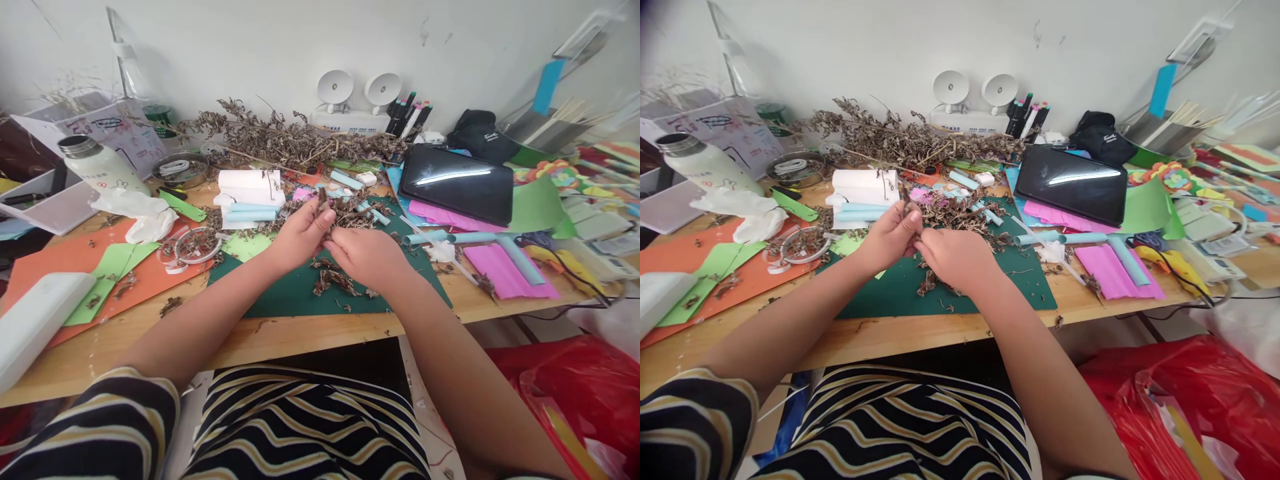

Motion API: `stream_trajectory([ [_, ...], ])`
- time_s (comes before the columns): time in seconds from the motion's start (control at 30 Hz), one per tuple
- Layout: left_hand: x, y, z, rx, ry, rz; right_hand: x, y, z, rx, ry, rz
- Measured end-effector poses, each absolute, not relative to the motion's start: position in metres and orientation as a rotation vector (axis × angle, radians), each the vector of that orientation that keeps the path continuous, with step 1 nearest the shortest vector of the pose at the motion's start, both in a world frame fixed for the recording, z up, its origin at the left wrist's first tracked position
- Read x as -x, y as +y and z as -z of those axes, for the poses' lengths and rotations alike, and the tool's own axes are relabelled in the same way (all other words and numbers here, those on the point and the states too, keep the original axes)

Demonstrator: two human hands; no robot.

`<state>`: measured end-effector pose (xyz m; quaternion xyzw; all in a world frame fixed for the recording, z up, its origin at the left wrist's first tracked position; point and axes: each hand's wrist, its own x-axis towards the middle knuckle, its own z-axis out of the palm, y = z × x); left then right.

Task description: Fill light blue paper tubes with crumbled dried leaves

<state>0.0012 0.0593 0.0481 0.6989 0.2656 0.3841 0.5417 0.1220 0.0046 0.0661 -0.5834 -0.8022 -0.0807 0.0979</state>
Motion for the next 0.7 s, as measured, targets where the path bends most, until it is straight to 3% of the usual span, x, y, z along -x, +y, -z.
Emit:
stream_trajectory([
  [0.17,0.010,0.076,-0.069,-1.107,0.683,-1.080,-0.128,-0.001,-0.048,1.836,-2.313,0.210],
  [0.33,0.032,0.102,-0.079,-1.060,0.818,-1.341,-0.143,-0.014,-0.005,1.898,-2.260,0.079],
  [0.57,0.000,0.079,-0.045,-1.252,0.548,-0.923,-0.148,-0.018,-0.009,1.910,-2.193,0.000],
  [0.7,-0.004,0.069,-0.039,-1.270,0.536,-0.761,-0.149,-0.017,-0.026,1.696,-1.922,-0.109],
])
